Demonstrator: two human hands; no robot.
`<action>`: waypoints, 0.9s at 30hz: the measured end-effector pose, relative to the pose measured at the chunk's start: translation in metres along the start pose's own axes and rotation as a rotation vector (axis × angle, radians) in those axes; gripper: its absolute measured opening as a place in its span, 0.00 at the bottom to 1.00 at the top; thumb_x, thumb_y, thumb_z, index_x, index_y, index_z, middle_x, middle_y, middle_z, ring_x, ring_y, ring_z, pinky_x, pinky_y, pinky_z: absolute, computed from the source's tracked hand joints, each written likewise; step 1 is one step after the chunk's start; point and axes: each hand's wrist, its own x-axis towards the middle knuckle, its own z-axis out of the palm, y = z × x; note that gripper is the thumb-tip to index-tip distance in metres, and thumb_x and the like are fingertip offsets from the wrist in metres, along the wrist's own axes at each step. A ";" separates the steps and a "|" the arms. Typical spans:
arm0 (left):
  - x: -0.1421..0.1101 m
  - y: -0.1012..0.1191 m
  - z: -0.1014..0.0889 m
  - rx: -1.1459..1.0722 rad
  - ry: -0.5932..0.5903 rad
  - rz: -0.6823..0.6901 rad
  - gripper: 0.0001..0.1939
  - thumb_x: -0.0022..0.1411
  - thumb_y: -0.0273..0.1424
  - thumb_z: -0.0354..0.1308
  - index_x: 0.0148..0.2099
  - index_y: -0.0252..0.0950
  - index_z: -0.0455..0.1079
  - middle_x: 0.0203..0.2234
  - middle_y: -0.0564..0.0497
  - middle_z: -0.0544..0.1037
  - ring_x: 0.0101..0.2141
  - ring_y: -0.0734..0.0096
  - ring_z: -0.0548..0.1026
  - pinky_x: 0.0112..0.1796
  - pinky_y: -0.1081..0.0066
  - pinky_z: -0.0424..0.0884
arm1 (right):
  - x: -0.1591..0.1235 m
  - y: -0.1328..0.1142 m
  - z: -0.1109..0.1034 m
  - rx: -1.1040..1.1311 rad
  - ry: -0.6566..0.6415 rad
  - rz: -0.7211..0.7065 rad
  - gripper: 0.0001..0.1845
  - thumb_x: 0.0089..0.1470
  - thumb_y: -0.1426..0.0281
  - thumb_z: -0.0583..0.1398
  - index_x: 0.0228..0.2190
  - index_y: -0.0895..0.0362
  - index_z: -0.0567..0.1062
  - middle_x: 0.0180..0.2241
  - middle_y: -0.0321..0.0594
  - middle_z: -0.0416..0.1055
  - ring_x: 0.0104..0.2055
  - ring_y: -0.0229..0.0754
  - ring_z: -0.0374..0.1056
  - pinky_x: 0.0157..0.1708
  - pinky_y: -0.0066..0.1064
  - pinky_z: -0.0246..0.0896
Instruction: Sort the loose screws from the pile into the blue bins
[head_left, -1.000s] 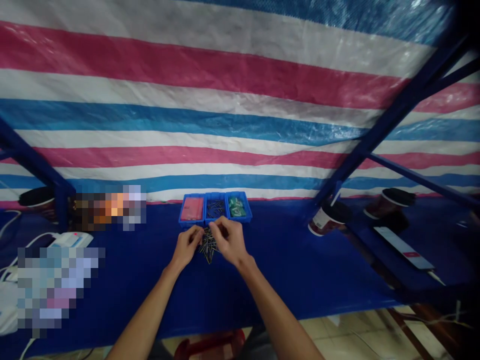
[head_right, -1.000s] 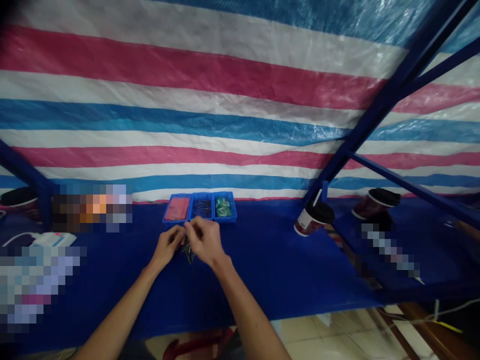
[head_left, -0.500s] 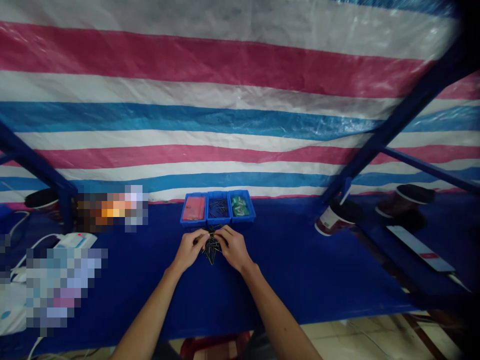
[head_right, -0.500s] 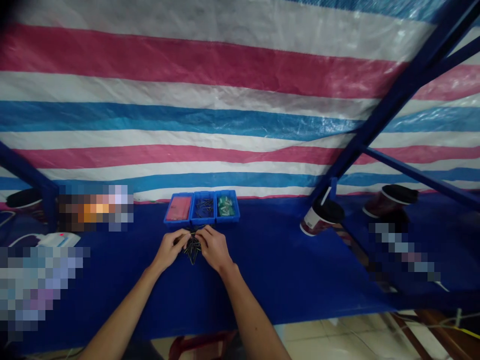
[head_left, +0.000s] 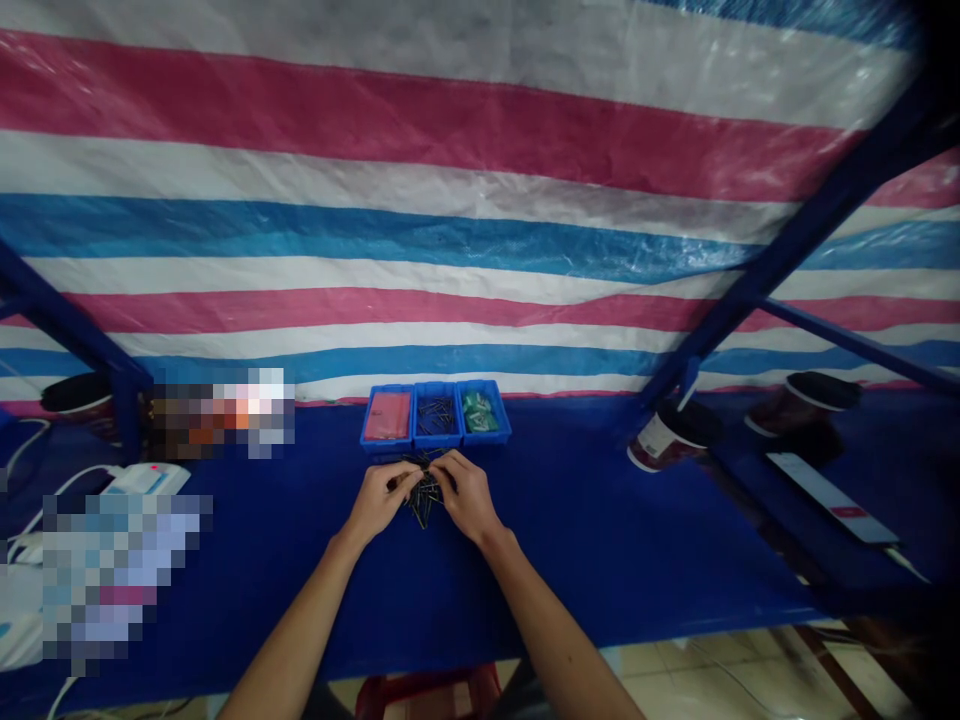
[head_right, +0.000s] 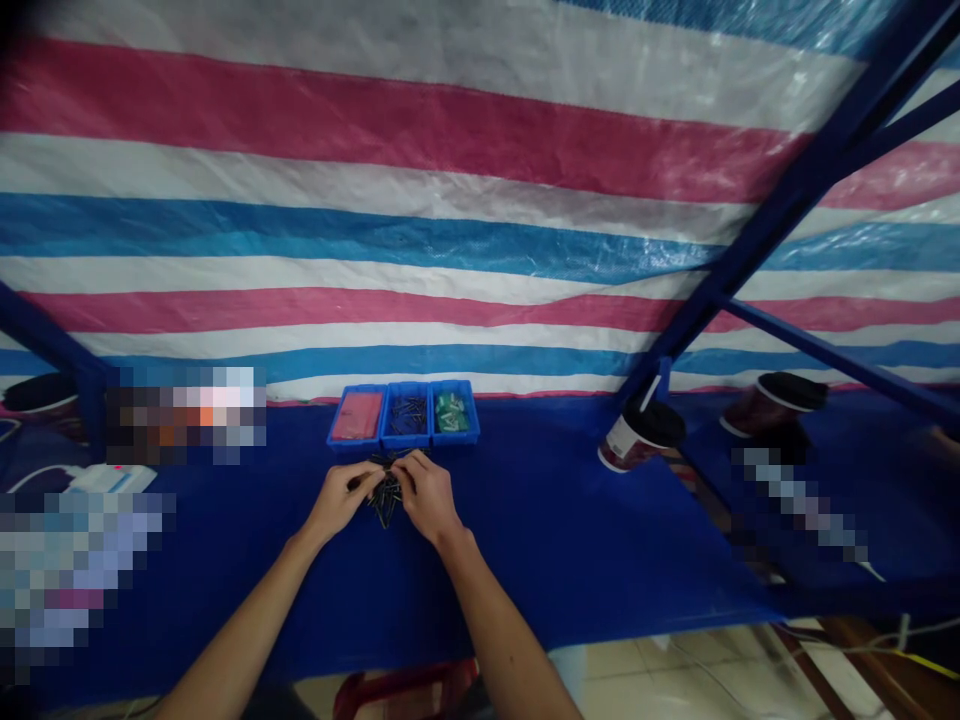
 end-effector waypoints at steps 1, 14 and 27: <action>0.000 0.000 0.000 0.005 0.013 0.004 0.19 0.67 0.43 0.54 0.35 0.33 0.77 0.18 0.55 0.71 0.21 0.74 0.67 0.27 0.76 0.61 | 0.000 0.000 0.000 -0.004 -0.003 0.000 0.10 0.67 0.70 0.53 0.38 0.54 0.75 0.35 0.40 0.72 0.37 0.41 0.70 0.39 0.30 0.63; 0.000 0.003 -0.002 -0.011 0.057 0.002 0.19 0.68 0.41 0.53 0.33 0.33 0.75 0.20 0.54 0.70 0.22 0.74 0.66 0.27 0.76 0.60 | 0.000 -0.004 -0.002 -0.022 -0.035 0.028 0.08 0.66 0.68 0.54 0.38 0.55 0.73 0.33 0.37 0.69 0.31 0.38 0.66 0.33 0.28 0.59; 0.000 0.003 -0.001 -0.013 0.042 0.006 0.20 0.68 0.42 0.53 0.31 0.33 0.74 0.19 0.54 0.70 0.22 0.74 0.66 0.27 0.76 0.60 | 0.000 -0.002 -0.002 -0.021 -0.043 0.009 0.09 0.66 0.68 0.55 0.36 0.54 0.74 0.32 0.38 0.71 0.33 0.40 0.68 0.33 0.29 0.59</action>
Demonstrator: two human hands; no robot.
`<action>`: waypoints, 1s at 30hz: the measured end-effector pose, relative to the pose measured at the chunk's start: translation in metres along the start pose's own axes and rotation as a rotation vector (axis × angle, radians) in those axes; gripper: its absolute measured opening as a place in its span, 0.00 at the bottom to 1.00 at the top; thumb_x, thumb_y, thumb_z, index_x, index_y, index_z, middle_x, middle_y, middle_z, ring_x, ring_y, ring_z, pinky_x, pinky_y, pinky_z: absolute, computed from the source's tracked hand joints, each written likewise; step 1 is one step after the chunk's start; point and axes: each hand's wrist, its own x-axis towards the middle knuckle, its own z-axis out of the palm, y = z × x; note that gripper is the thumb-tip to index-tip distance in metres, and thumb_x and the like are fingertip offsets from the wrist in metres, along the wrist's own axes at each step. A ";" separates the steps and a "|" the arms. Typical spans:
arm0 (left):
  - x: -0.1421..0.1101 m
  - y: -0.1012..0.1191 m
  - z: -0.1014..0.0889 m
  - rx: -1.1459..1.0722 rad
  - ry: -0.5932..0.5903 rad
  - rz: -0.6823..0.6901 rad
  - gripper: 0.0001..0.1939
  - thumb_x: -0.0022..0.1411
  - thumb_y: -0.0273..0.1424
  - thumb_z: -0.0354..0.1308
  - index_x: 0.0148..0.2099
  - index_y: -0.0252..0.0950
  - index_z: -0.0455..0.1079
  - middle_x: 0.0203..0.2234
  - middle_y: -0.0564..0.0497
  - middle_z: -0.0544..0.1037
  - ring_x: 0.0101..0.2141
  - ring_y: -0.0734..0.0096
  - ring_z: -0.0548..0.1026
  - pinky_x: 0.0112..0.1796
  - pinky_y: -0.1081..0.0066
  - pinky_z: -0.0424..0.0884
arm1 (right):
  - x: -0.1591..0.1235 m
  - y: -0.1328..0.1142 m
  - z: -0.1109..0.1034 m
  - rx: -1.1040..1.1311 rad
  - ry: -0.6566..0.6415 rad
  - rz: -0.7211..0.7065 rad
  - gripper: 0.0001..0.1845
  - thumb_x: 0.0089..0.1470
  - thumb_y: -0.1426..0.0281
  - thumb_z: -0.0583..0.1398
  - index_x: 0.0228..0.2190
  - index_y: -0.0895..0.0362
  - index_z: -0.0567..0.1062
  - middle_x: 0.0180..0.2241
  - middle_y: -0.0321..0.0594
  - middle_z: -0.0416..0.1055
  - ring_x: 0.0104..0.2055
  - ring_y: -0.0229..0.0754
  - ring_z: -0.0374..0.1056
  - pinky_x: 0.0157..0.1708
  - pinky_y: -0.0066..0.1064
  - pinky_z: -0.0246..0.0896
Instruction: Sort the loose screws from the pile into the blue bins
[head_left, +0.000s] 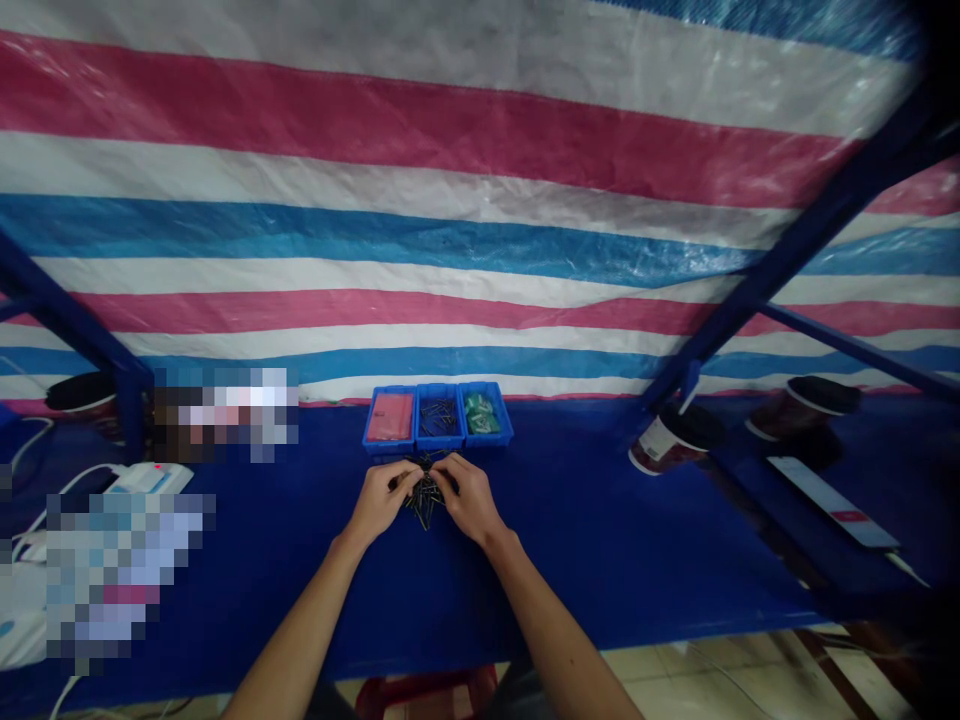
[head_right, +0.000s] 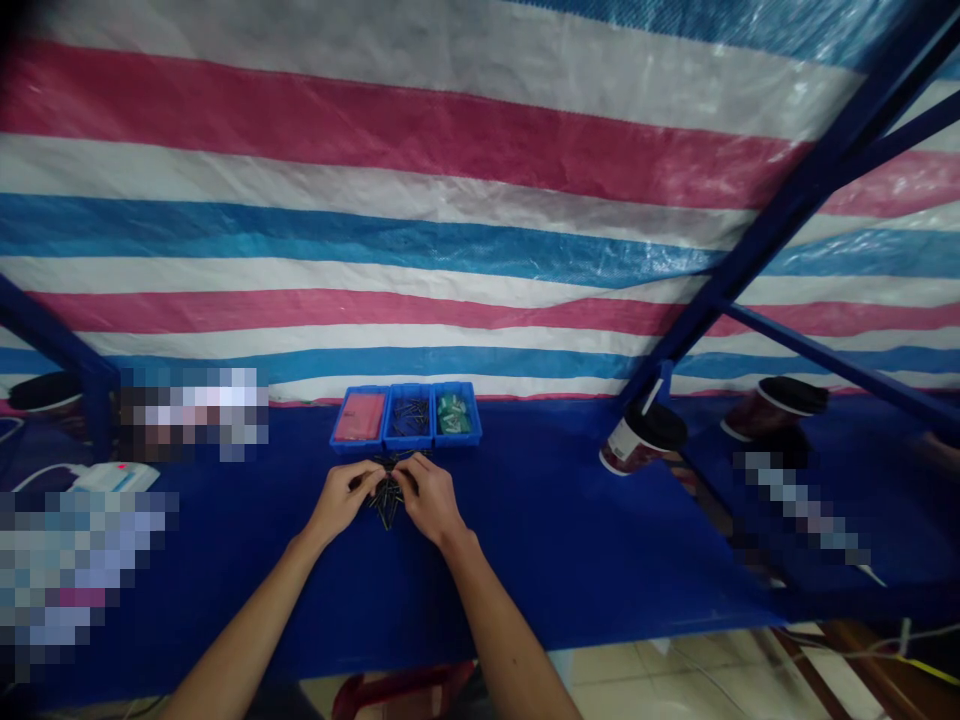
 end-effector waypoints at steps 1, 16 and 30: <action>0.000 0.000 0.000 -0.003 0.002 0.000 0.20 0.68 0.42 0.53 0.31 0.33 0.74 0.19 0.54 0.70 0.22 0.73 0.66 0.27 0.76 0.60 | 0.000 0.000 0.000 0.001 -0.003 -0.001 0.08 0.66 0.68 0.55 0.37 0.54 0.75 0.32 0.38 0.71 0.32 0.40 0.68 0.33 0.29 0.59; 0.000 0.000 0.000 -0.001 0.001 0.003 0.21 0.68 0.44 0.52 0.34 0.33 0.76 0.19 0.53 0.71 0.22 0.73 0.66 0.27 0.75 0.61 | -0.001 0.002 0.002 -0.001 -0.031 -0.014 0.07 0.65 0.69 0.56 0.37 0.54 0.75 0.32 0.38 0.71 0.34 0.40 0.69 0.33 0.29 0.60; 0.000 0.000 0.000 -0.008 -0.006 -0.001 0.18 0.68 0.40 0.53 0.34 0.33 0.76 0.19 0.54 0.70 0.21 0.74 0.66 0.27 0.76 0.60 | -0.001 0.001 0.001 0.000 -0.028 -0.015 0.08 0.65 0.70 0.55 0.38 0.54 0.75 0.33 0.39 0.72 0.34 0.41 0.69 0.33 0.29 0.59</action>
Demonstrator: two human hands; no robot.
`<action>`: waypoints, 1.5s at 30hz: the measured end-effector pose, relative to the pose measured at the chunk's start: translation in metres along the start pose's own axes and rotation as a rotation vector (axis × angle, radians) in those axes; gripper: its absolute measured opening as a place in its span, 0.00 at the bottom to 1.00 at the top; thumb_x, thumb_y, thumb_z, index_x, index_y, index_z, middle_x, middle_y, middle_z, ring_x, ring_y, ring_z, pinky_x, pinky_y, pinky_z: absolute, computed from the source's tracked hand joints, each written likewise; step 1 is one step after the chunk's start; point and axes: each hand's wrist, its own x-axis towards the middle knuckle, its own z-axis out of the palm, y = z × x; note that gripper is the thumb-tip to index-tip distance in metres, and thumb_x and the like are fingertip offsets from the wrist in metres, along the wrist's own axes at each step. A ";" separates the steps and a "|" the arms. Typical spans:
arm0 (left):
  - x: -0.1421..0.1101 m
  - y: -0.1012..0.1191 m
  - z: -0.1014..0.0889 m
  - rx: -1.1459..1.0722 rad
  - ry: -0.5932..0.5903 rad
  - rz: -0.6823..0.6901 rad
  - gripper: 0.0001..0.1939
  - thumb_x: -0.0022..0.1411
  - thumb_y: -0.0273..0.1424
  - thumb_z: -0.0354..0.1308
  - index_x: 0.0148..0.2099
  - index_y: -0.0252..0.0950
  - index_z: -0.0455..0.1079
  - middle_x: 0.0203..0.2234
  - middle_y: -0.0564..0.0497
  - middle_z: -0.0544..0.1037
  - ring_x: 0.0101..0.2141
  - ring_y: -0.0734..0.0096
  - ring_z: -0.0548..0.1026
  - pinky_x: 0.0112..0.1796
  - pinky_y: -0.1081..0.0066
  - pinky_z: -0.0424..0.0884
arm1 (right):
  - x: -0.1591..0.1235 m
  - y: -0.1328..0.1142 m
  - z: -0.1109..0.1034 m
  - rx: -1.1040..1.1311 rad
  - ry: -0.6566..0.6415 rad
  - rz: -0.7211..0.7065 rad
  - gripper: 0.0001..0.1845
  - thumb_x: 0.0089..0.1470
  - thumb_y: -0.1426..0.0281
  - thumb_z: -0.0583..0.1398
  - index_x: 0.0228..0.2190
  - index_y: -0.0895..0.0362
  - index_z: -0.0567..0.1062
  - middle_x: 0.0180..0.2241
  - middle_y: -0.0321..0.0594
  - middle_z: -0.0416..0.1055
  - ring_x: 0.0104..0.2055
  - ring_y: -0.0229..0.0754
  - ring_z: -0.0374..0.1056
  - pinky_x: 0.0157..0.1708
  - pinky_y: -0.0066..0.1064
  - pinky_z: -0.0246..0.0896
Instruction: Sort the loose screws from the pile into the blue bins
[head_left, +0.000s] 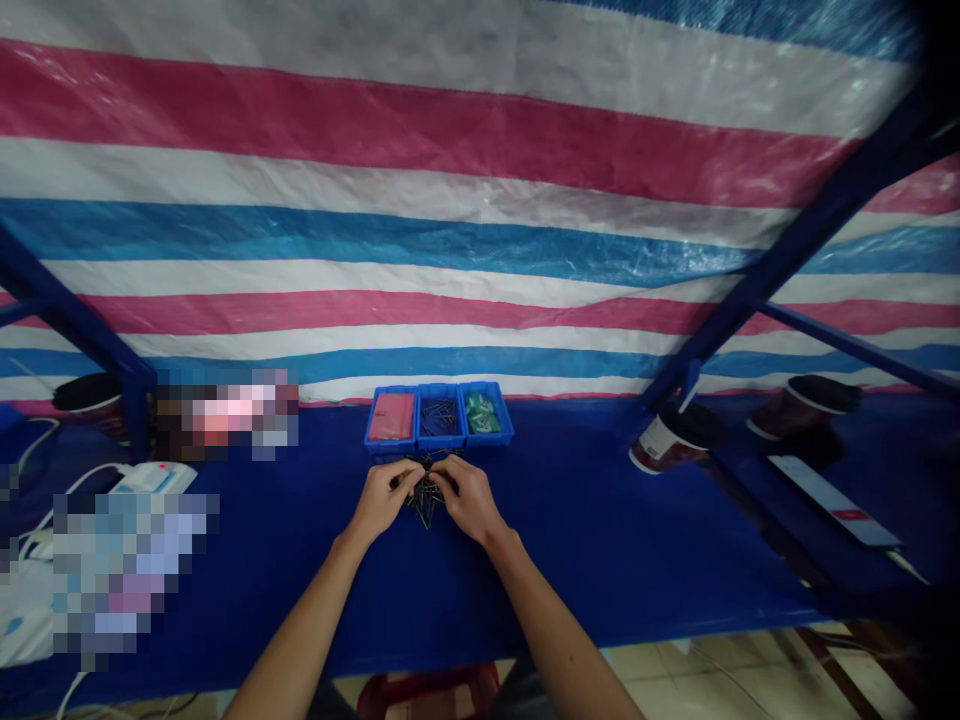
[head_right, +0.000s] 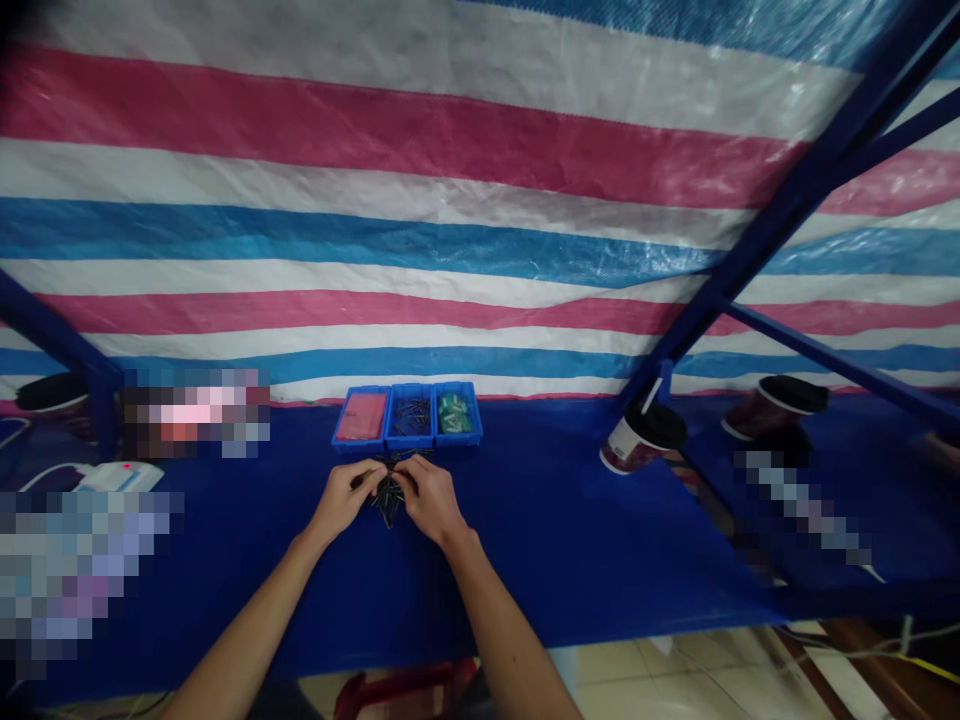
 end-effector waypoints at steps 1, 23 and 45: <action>0.000 0.000 0.000 0.001 -0.001 0.000 0.18 0.68 0.40 0.53 0.34 0.33 0.76 0.19 0.54 0.70 0.22 0.75 0.66 0.27 0.76 0.60 | 0.000 0.000 0.000 0.000 0.003 0.000 0.08 0.65 0.70 0.55 0.38 0.54 0.75 0.32 0.39 0.72 0.34 0.41 0.69 0.34 0.29 0.60; -0.002 -0.003 -0.001 -0.016 0.021 -0.006 0.16 0.66 0.40 0.56 0.36 0.32 0.76 0.19 0.55 0.71 0.20 0.76 0.65 0.25 0.76 0.60 | 0.002 0.003 -0.001 0.036 0.039 0.037 0.09 0.65 0.69 0.56 0.38 0.53 0.77 0.34 0.38 0.74 0.36 0.41 0.70 0.36 0.29 0.61; -0.001 -0.003 0.000 -0.038 0.001 0.002 0.15 0.67 0.40 0.56 0.36 0.33 0.76 0.19 0.55 0.69 0.21 0.75 0.65 0.26 0.76 0.60 | 0.001 0.007 0.000 0.007 0.019 0.030 0.09 0.65 0.69 0.57 0.38 0.53 0.78 0.34 0.39 0.75 0.37 0.41 0.71 0.38 0.30 0.62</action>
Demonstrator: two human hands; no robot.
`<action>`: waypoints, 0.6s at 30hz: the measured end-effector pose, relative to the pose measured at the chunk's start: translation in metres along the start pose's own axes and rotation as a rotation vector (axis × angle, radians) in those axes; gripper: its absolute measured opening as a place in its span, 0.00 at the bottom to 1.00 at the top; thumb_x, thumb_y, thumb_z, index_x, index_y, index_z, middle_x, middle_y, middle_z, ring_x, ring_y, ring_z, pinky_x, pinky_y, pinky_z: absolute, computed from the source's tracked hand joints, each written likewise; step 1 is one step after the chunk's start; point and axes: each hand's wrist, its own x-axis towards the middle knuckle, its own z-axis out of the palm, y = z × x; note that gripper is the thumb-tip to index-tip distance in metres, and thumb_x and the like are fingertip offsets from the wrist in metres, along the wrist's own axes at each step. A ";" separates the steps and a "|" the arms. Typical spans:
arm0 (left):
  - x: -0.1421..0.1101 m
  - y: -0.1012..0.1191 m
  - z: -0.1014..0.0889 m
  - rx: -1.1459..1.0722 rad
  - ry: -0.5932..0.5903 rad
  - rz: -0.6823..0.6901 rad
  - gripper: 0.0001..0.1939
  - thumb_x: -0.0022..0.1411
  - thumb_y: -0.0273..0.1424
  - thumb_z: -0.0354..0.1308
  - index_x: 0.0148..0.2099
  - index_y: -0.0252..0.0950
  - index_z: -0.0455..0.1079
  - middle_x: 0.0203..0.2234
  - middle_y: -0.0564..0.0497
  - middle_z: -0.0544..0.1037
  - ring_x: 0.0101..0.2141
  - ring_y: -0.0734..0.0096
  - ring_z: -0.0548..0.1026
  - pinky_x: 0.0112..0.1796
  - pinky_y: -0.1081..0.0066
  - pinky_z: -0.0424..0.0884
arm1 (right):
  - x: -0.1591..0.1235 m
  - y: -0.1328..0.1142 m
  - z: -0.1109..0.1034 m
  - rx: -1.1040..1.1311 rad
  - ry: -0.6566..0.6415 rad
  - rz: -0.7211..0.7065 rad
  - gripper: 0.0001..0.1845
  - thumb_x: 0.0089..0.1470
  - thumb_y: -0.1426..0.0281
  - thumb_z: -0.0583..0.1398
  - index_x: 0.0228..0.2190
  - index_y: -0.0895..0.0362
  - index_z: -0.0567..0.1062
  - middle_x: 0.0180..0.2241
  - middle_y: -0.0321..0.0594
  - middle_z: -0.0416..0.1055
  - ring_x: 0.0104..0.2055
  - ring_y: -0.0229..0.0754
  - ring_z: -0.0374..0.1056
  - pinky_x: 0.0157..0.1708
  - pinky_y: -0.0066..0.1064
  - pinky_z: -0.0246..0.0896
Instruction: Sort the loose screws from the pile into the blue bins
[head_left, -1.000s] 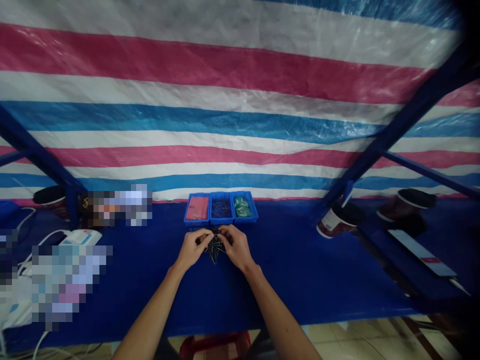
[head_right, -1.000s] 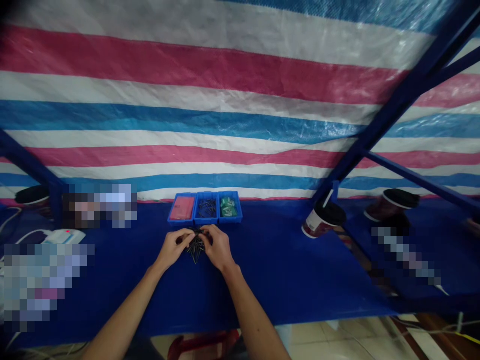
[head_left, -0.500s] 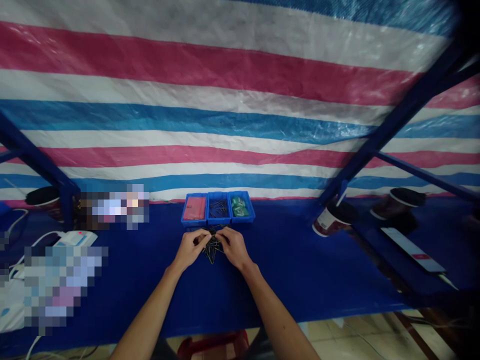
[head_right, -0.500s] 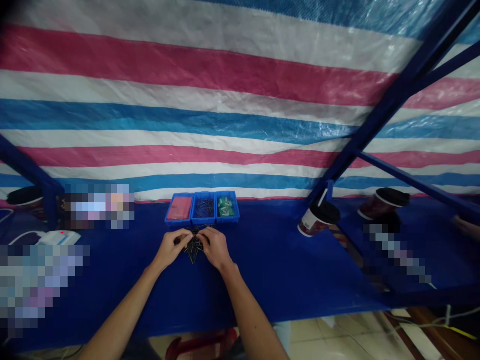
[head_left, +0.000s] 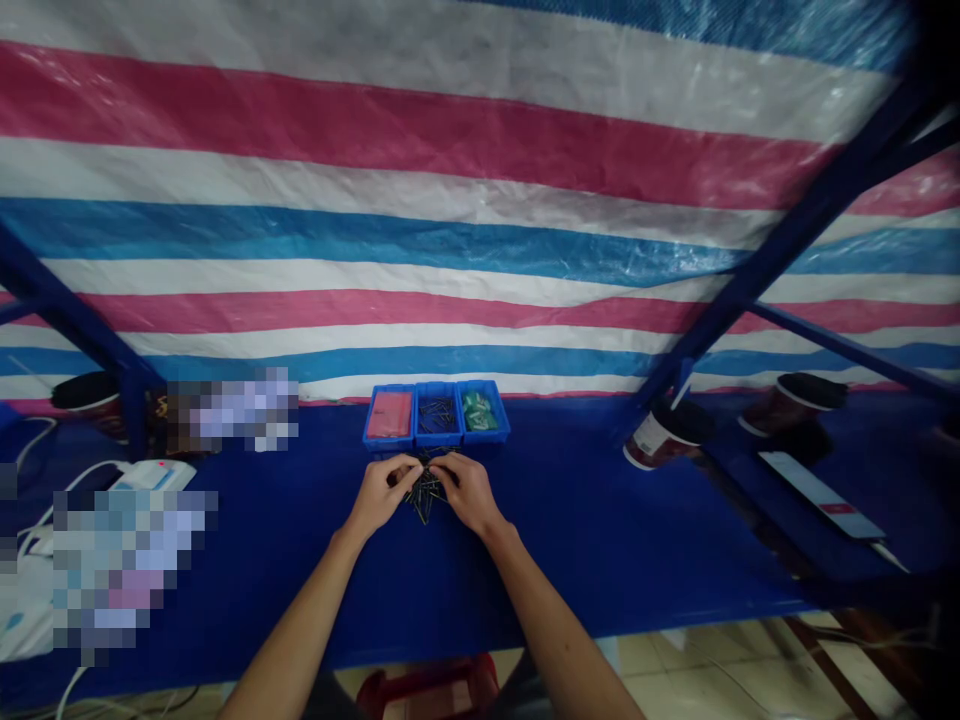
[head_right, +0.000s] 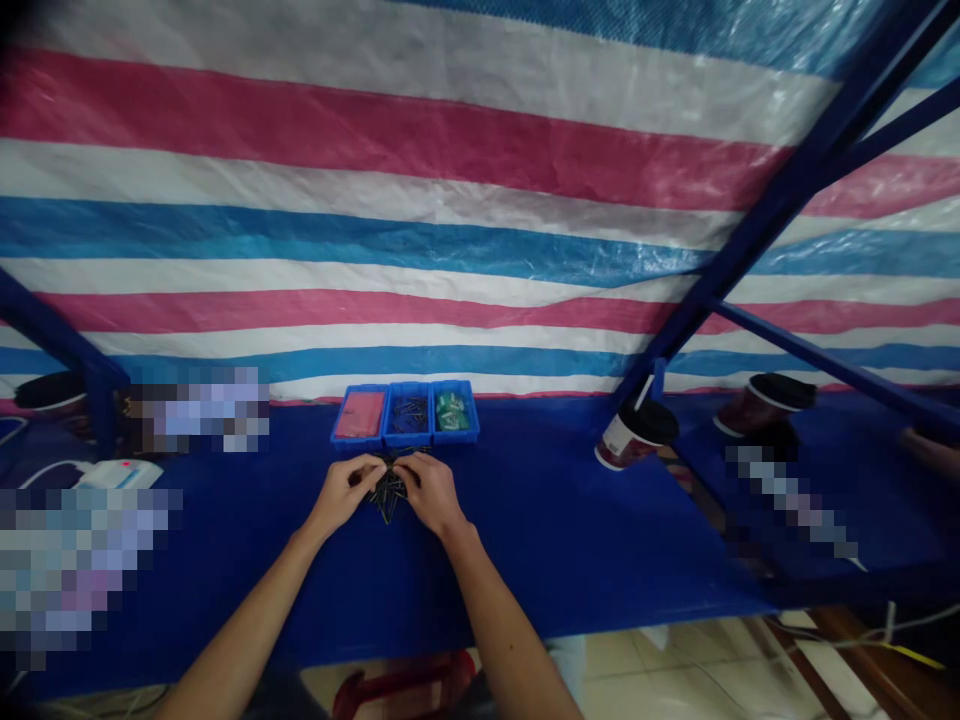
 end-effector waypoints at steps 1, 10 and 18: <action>0.000 0.000 0.000 0.001 -0.001 0.001 0.15 0.67 0.40 0.56 0.36 0.33 0.76 0.19 0.55 0.69 0.21 0.75 0.65 0.26 0.76 0.60 | 0.000 0.000 0.000 -0.002 -0.007 -0.001 0.09 0.65 0.69 0.57 0.38 0.53 0.78 0.34 0.39 0.75 0.37 0.41 0.71 0.38 0.30 0.62; 0.001 0.001 0.000 0.030 -0.015 0.006 0.16 0.67 0.41 0.55 0.38 0.33 0.76 0.19 0.55 0.71 0.21 0.75 0.66 0.26 0.76 0.61 | 0.000 -0.003 0.000 0.045 0.033 -0.005 0.06 0.62 0.71 0.59 0.36 0.53 0.78 0.34 0.38 0.73 0.36 0.40 0.69 0.36 0.29 0.62; 0.001 0.002 0.000 0.045 -0.011 0.007 0.19 0.68 0.43 0.53 0.37 0.33 0.77 0.18 0.54 0.72 0.21 0.74 0.67 0.27 0.76 0.61 | 0.000 -0.004 0.000 0.026 0.030 0.006 0.06 0.63 0.69 0.59 0.38 0.53 0.78 0.34 0.38 0.72 0.33 0.39 0.68 0.34 0.28 0.61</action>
